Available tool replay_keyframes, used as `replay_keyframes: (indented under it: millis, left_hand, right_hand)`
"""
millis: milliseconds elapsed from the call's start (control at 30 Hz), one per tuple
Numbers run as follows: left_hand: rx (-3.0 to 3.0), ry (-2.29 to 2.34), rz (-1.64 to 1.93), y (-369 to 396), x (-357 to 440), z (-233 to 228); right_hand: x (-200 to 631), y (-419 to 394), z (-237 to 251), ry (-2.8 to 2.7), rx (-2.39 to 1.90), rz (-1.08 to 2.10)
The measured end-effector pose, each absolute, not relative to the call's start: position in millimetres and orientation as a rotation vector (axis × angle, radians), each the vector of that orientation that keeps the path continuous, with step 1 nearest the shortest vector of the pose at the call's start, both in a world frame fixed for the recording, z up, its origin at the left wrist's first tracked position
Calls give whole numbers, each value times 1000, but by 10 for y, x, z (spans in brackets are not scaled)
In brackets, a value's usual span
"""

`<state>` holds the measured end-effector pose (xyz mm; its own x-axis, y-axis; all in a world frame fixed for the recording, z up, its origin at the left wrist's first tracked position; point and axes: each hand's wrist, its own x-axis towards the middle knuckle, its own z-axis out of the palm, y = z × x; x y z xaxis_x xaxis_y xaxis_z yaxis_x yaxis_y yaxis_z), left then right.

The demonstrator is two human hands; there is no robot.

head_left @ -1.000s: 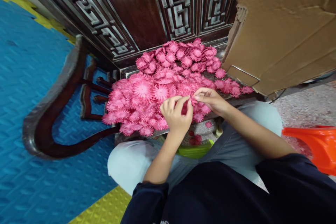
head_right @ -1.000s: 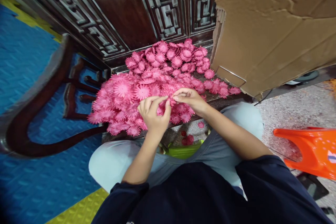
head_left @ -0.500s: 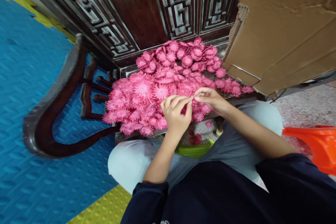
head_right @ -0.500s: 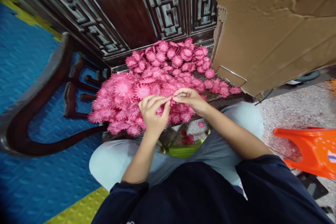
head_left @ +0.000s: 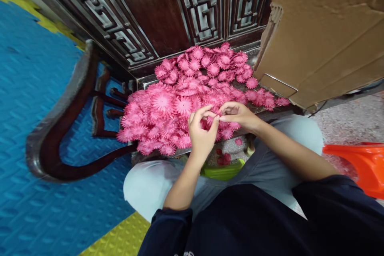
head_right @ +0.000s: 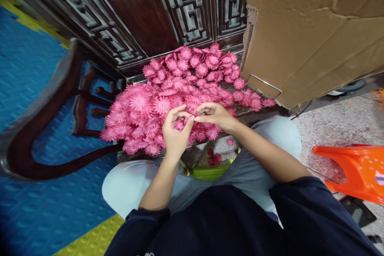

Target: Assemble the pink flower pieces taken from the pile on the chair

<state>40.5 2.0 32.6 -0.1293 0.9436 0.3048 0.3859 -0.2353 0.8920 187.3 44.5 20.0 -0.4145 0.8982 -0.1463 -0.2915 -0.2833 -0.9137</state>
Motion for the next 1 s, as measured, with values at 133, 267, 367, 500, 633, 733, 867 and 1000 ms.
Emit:
replay_keyframes:
  millis: [133, 267, 367, 500, 633, 733, 867, 1000]
  left_hand:
    - [1487, 1379, 1427, 29, 382, 354]
    - [1391, 1337, 1529, 33, 332, 376]
    - [1366, 1369, 1600, 14, 324, 375]
    - [1387, 1440, 1730, -43, 334, 424]
    - [1535, 1577, 1987, -52, 263, 474]
    - [1858, 1687, 2013, 23, 214, 360]
    - [2125, 1829, 1618, 161, 281, 47]
    - [2166, 1817, 1453, 230, 378, -161]
  right_hand:
    - [1883, 458, 175, -1120, -913, 1788]
    - [1896, 481, 169, -1129, -935, 1750]
    - [1911, 496, 181, -1129, -942, 1741]
    - [1970, 543, 151, -1111, -980, 1737]
    - [2062, 621, 65, -925, -1146, 1647]
    - [2098, 654, 51, -828, -1200, 1616]
    - [2099, 662, 79, -784, -1204, 1620]
    - [2116, 683, 71, -732, -1220, 1588]
